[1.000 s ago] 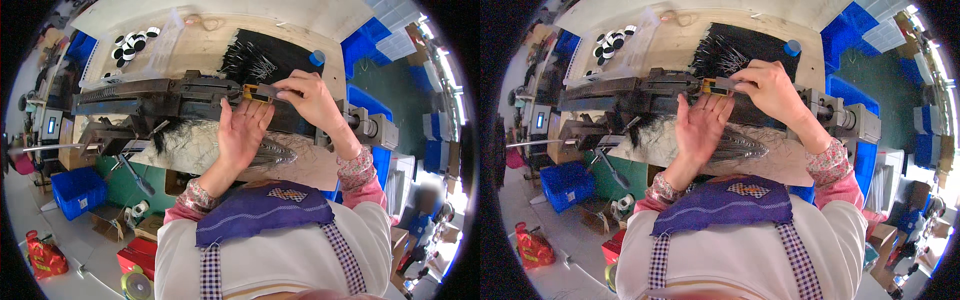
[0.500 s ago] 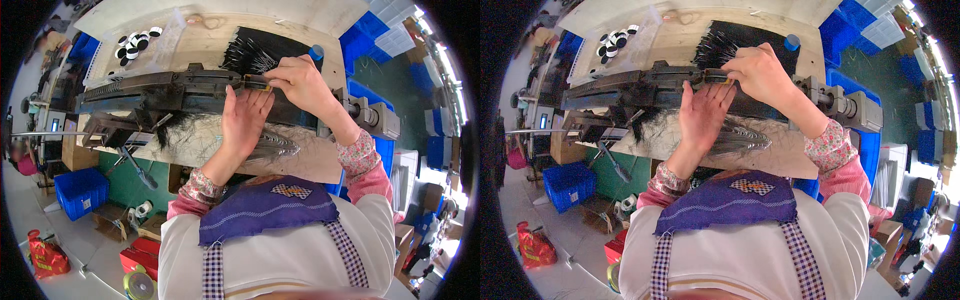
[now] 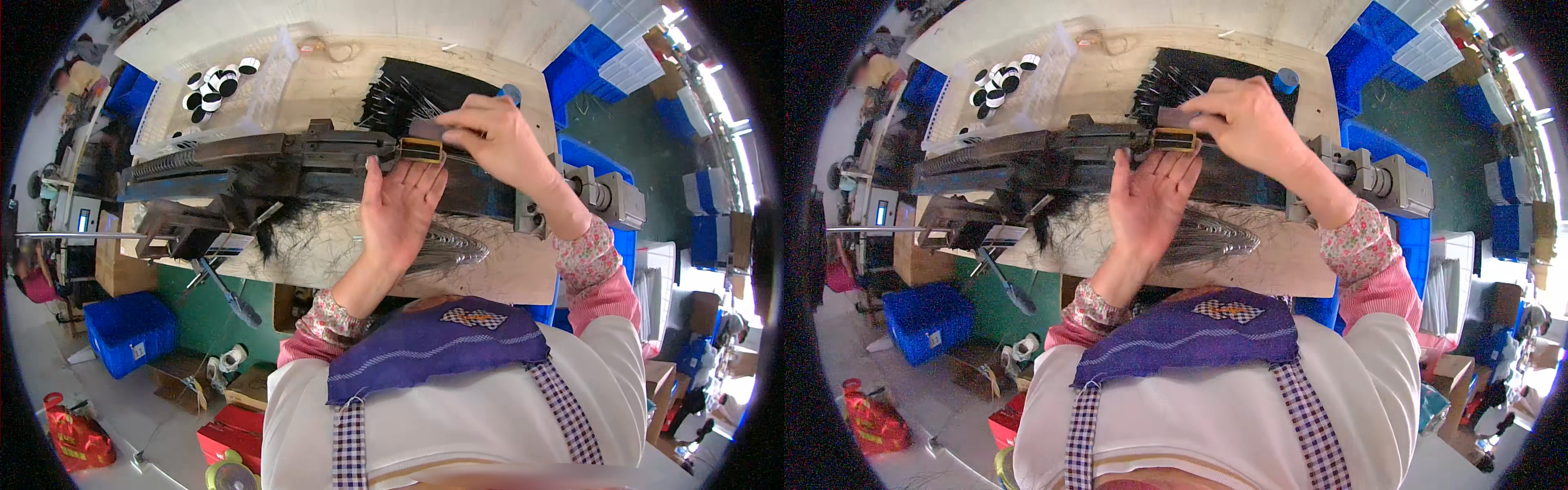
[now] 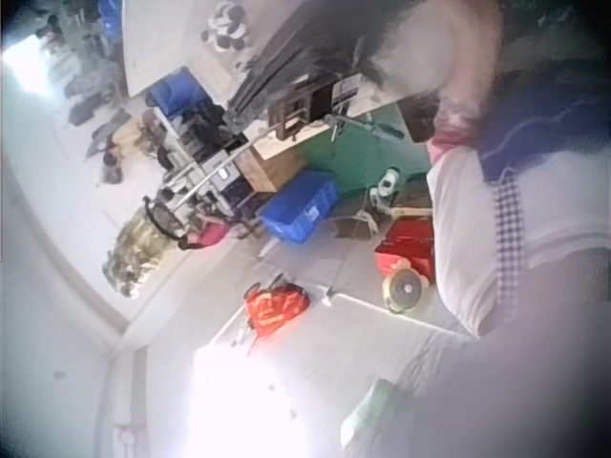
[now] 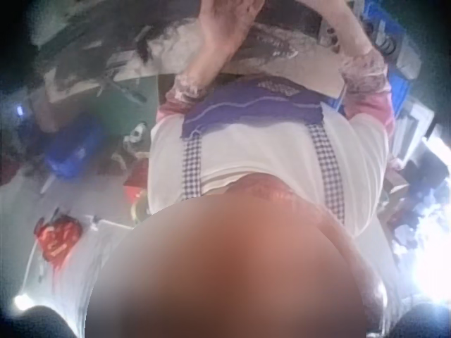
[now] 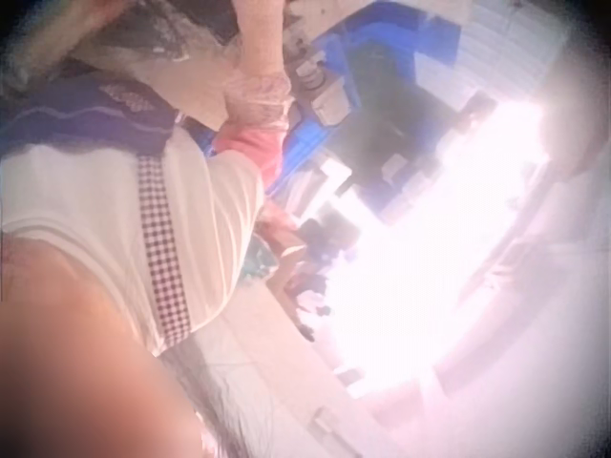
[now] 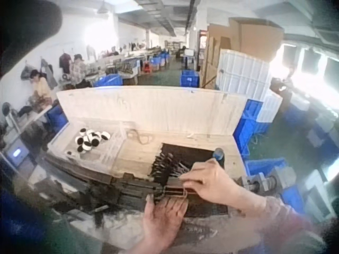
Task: Assembling black hair fibers into small metallic or plastic tabs using a specialized machine and tools.
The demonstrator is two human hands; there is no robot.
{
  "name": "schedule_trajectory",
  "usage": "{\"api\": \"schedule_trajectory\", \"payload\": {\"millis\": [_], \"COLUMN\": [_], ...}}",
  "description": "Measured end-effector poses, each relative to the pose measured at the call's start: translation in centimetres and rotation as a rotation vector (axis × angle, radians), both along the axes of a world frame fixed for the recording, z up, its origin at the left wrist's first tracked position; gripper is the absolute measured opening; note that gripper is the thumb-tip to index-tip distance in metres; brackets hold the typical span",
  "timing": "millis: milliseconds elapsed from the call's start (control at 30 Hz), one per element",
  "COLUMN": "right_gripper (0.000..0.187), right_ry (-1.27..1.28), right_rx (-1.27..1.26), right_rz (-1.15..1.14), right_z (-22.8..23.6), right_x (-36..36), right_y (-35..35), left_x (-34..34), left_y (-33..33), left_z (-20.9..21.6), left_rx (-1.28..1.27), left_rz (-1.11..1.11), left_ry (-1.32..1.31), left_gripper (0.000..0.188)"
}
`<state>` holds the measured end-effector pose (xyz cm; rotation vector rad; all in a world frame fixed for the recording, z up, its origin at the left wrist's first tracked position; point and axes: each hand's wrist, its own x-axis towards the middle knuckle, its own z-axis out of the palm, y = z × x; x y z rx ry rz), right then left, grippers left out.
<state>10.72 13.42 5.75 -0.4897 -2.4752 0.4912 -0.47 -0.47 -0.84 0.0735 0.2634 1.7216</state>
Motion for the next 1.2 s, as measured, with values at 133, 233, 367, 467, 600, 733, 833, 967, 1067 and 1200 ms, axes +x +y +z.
{"api": "schedule_trajectory", "payload": {"millis": [133, 233, 367, 467, 600, 733, 833, 967, 1067, 1200], "right_gripper": [0.016, 0.017, 0.016, 0.015, 0.015, 0.015, 0.015, 0.016, 0.014, 0.014], "right_ry": [-0.093, -0.149, -0.223, -0.259, -0.232, -0.229, -0.252, -0.268, -0.234, -0.041], "right_rx": [-0.097, -0.049, 0.024, 0.042, 0.056, 0.054, 0.041, 0.044, 0.077, 0.051], "right_rz": [0.102, 0.083, 0.083, 0.071, 0.065, 0.072, 0.074, 0.061, 0.051, 0.084], "right_z": [-0.9, -0.8, -0.2, 0.1, -0.4, -0.5, -0.2, 0.0, -0.1, 1.4], "right_x": [-0.1, -0.1, -0.2, -0.4, -0.3, -0.3, -0.2, 0.0, 0.1, 0.3], "right_y": [0.8, 0.7, 0.6, 0.3, 0.3, 0.3, 0.3, 0.1, 0.3, 0.3], "left_x": [0.1, 0.0, -0.2, -0.1, -0.2, -0.4, -0.6, -0.6, -0.5, -0.7], "left_y": [0.2, 0.3, 0.2, 0.3, 0.2, 0.1, 0.0, 0.2, 0.3, 0.1], "left_z": [0.0, -0.5, -0.3, 0.2, 0.6, 1.0, 1.2, 1.1, 1.1, -0.5], "left_rx": [-0.006, -0.027, -0.017, -0.006, -0.034, -0.046, -0.065, -0.063, -0.061, -0.042], "left_rz": [0.011, 0.047, 0.022, 0.014, -0.007, -0.007, 0.010, 0.007, -0.003, 0.018], "left_ry": [0.016, -0.038, 0.019, 0.038, 0.033, 0.063, 0.020, -0.004, 0.009, 0.051], "left_gripper": [0.062, 0.068, 0.061, 0.056, 0.058, 0.061, 0.066, 0.065, 0.063, 0.062]}}
